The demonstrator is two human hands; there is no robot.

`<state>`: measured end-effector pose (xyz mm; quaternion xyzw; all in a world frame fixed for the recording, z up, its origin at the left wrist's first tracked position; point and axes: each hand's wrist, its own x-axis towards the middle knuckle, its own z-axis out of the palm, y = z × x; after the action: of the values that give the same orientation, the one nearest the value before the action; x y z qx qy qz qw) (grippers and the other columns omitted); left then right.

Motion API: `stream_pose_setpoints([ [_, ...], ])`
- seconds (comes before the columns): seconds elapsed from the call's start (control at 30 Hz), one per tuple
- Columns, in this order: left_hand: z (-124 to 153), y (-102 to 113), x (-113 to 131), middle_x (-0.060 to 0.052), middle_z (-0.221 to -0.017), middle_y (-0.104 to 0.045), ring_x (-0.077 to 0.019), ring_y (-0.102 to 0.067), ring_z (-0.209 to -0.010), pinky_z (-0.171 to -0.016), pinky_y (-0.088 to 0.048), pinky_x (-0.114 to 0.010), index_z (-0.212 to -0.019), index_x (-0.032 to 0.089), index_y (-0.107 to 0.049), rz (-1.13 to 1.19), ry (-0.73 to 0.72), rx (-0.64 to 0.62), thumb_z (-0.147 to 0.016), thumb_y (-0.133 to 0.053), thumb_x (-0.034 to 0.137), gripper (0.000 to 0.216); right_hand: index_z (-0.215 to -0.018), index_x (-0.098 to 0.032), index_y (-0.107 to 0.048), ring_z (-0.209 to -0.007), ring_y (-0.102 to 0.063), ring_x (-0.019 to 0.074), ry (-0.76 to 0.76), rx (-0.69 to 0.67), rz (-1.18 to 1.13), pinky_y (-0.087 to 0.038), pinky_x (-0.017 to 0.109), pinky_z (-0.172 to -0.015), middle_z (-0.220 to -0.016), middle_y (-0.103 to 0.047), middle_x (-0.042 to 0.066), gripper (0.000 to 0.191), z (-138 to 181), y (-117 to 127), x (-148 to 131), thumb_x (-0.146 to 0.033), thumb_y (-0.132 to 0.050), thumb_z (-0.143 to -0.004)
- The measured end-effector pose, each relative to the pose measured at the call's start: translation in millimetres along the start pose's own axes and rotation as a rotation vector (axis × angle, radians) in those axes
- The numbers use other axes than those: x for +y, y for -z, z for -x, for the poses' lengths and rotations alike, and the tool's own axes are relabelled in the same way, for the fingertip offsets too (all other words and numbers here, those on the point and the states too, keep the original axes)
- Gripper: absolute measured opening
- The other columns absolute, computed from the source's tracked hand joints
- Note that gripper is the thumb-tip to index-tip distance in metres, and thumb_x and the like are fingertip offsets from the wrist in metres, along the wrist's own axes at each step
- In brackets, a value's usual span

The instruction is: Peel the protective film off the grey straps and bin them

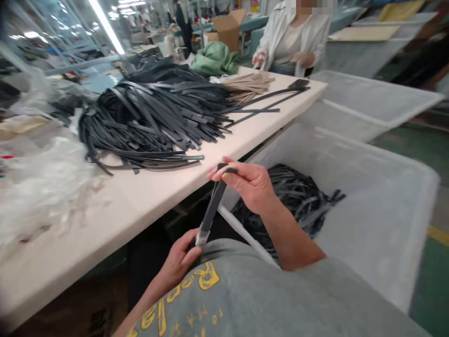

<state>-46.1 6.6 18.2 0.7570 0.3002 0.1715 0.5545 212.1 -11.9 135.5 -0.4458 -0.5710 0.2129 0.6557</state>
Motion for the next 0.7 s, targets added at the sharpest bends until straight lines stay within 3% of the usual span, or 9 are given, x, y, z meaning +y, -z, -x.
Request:
stream_pose_setpoints([
  [0.07, 6, 6, -20, -0.011, -0.128, -0.064, -0.0271, -0.058, -0.117, -0.102, -0.045, -0.042, -0.127, 0.021, -0.06, 0.075, 0.121, 0.03, -0.091, -0.047, 0.049, 0.047, -0.085, -0.025, -0.075, -0.09, -0.072, 0.0196, -0.01, 0.146, 0.115, -0.04, 0.044, -0.11, -0.09, -0.078, 0.001, 0.02, 9, 30, 7, -0.04, -0.064, -0.091],
  [0.2, 19, 22, -55, -0.012, -0.127, -0.064, -0.0301, -0.06, -0.117, -0.106, -0.042, -0.047, -0.122, 0.02, -0.063, 0.193, 0.35, 0.21, -0.086, -0.051, 0.061, 0.055, -0.088, -0.022, -0.074, -0.096, -0.071, 0.0213, -0.065, 0.304, 0.374, -0.048, 0.042, -0.102, -0.094, -0.077, 0.003, 0.021, 16, 96, 41, -0.039, -0.062, -0.091],
  [0.33, 26, 29, -63, -0.011, -0.127, -0.064, -0.03, -0.061, -0.116, -0.105, -0.044, -0.046, -0.122, 0.021, -0.062, 0.366, 0.476, 0.371, -0.081, -0.059, 0.062, 0.059, -0.097, -0.019, -0.072, -0.118, -0.061, 0.0227, -0.28, 0.228, 0.799, -0.039, 0.042, -0.11, -0.119, -0.07, 0.007, 0.024, 16, 164, 98, -0.035, -0.053, -0.094],
  [0.43, 25, 28, -62, -0.01, -0.129, -0.064, -0.0308, -0.061, -0.116, -0.104, -0.046, -0.045, -0.123, 0.023, -0.061, 0.413, 0.494, 0.456, -0.077, -0.063, 0.064, 0.061, -0.108, -0.015, -0.07, -0.138, -0.04, 0.0277, -0.54, 0.177, 1.115, -0.029, 0.045, -0.115, -0.15, -0.044, 0.014, 0.027, 26, 198, 139, -0.028, -0.063, -0.085],
  [0.53, 23, 25, -66, -0.009, -0.129, -0.064, -0.0316, -0.061, -0.116, -0.105, -0.045, -0.048, -0.124, 0.024, -0.06, 0.408, 0.505, 0.492, -0.076, -0.061, 0.065, 0.063, -0.119, -0.01, -0.064, -0.14, -0.035, 0.0306, -0.645, 0.242, 1.194, -0.027, 0.047, -0.116, -0.152, -0.037, 0.021, 0.039, 47, 207, 168, -0.026, -0.062, -0.084],
  [0.7, 23, 21, -79, -0.01, -0.127, -0.066, -0.0335, -0.062, -0.115, -0.104, -0.045, -0.05, -0.126, 0.025, -0.059, 0.437, 0.532, 0.518, -0.073, -0.059, 0.071, 0.07, -0.122, -0.011, -0.062, -0.136, -0.041, 0.0264, -0.606, 0.279, 1.187, -0.033, 0.042, -0.114, -0.147, -0.045, 0.02, 0.038, 66, 176, 186, -0.027, -0.05, -0.089],
])
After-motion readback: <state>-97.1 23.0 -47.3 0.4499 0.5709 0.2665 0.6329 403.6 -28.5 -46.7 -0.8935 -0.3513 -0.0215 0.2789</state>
